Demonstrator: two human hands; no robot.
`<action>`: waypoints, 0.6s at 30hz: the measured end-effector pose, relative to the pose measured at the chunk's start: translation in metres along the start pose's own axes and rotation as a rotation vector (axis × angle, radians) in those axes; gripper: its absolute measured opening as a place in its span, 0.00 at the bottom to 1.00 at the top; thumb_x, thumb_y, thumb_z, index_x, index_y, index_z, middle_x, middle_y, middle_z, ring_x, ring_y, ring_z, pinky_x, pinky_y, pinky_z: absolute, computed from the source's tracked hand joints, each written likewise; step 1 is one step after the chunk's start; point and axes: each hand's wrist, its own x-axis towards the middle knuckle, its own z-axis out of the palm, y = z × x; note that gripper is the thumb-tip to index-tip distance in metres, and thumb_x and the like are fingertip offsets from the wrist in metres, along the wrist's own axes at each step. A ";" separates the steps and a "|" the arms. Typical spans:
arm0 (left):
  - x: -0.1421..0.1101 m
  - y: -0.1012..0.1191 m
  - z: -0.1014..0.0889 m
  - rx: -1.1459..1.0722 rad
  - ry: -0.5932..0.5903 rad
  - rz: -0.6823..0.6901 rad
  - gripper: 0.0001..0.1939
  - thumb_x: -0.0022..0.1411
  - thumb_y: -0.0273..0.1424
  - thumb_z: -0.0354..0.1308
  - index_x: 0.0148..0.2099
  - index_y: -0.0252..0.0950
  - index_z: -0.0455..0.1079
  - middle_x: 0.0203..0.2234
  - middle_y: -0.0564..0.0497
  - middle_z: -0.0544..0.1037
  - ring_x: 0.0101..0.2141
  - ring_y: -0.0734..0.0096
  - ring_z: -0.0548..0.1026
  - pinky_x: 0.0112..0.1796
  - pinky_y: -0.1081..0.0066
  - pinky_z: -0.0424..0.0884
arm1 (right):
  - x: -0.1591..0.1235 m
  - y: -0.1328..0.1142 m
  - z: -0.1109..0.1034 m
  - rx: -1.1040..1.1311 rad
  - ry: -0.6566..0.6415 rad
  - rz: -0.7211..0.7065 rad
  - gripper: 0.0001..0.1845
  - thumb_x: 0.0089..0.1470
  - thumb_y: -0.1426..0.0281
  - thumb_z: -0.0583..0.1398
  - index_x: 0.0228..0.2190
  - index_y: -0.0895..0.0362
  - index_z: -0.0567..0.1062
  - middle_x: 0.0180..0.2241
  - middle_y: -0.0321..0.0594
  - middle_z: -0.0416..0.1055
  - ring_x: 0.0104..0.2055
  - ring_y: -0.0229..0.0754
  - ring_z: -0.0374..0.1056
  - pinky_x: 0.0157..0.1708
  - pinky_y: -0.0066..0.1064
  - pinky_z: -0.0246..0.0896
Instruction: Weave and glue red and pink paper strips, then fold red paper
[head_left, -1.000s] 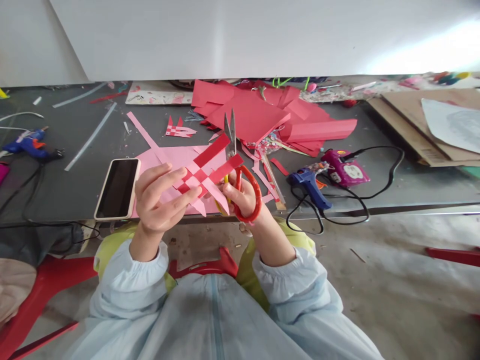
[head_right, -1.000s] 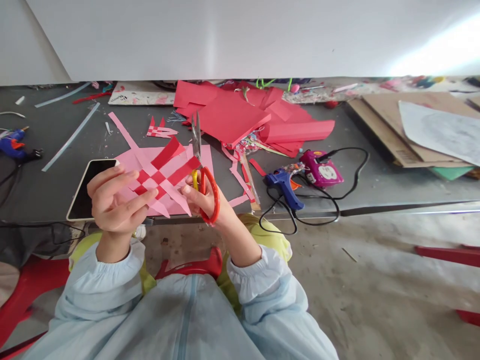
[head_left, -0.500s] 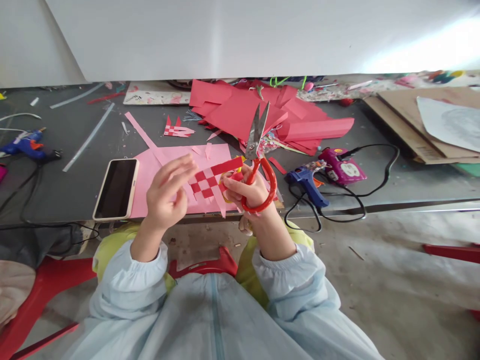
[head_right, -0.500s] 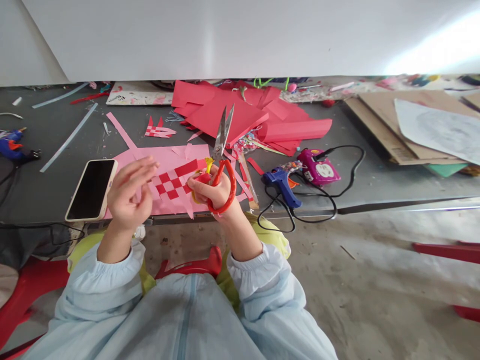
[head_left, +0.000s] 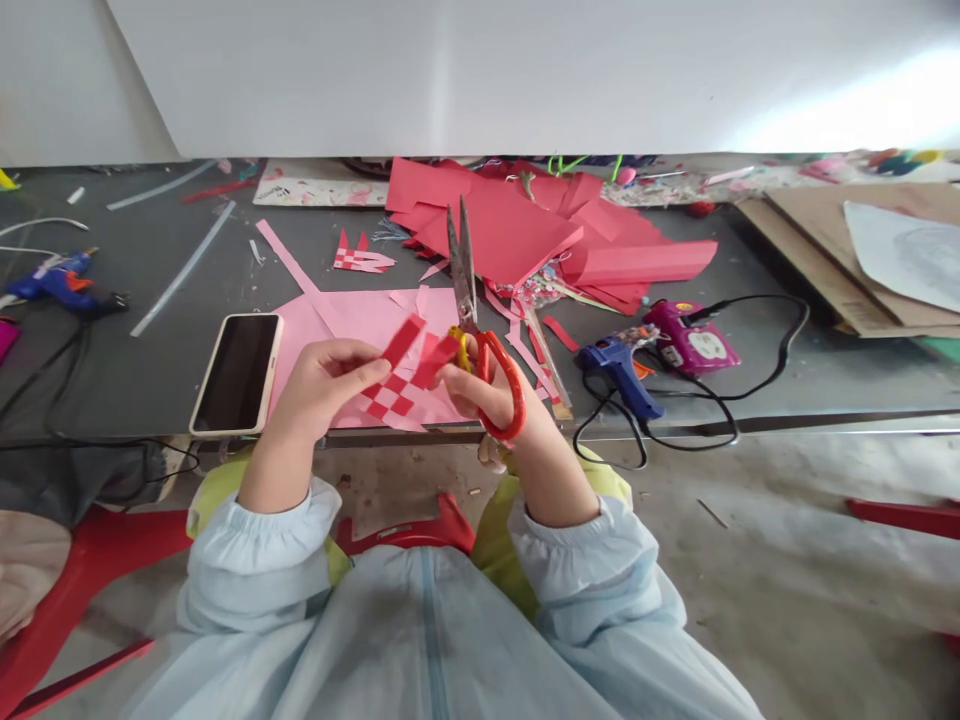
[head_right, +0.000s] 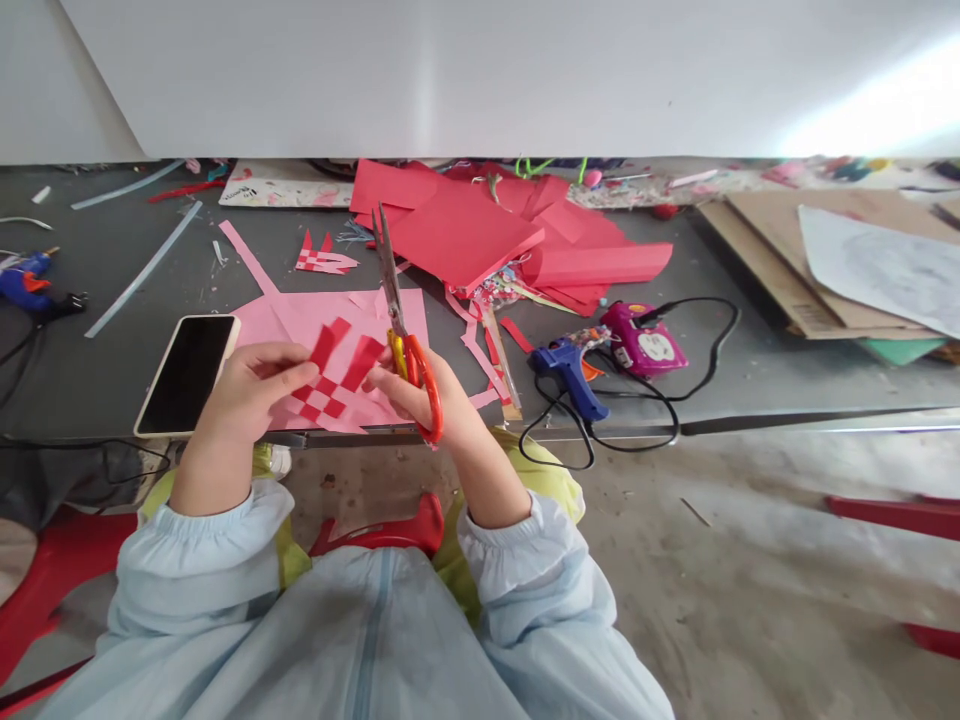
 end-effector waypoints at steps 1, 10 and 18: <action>0.001 -0.001 -0.002 -0.082 0.079 -0.023 0.13 0.45 0.39 0.75 0.29 0.37 0.78 0.22 0.54 0.78 0.24 0.76 0.73 0.26 0.76 0.70 | 0.000 0.001 0.000 0.029 -0.005 -0.011 0.20 0.54 0.55 0.65 0.36 0.56 0.67 0.23 0.27 0.63 0.18 0.27 0.51 0.18 0.25 0.44; 0.004 0.004 -0.022 -0.681 0.238 0.087 0.14 0.46 0.39 0.75 0.27 0.41 0.74 0.19 0.59 0.67 0.18 0.85 0.61 0.16 0.81 0.62 | -0.007 0.008 0.008 -0.008 -0.269 0.030 0.35 0.54 0.40 0.58 0.46 0.56 0.65 0.28 0.29 0.56 0.22 0.28 0.50 0.20 0.27 0.45; -0.001 0.007 -0.019 -0.971 0.272 0.160 0.05 0.62 0.29 0.65 0.32 0.40 0.75 0.19 0.59 0.61 0.21 0.88 0.62 0.21 0.93 0.63 | -0.014 0.020 0.010 -0.155 -0.482 -0.062 0.30 0.61 0.44 0.53 0.51 0.55 0.60 0.33 0.33 0.57 0.29 0.34 0.52 0.28 0.29 0.52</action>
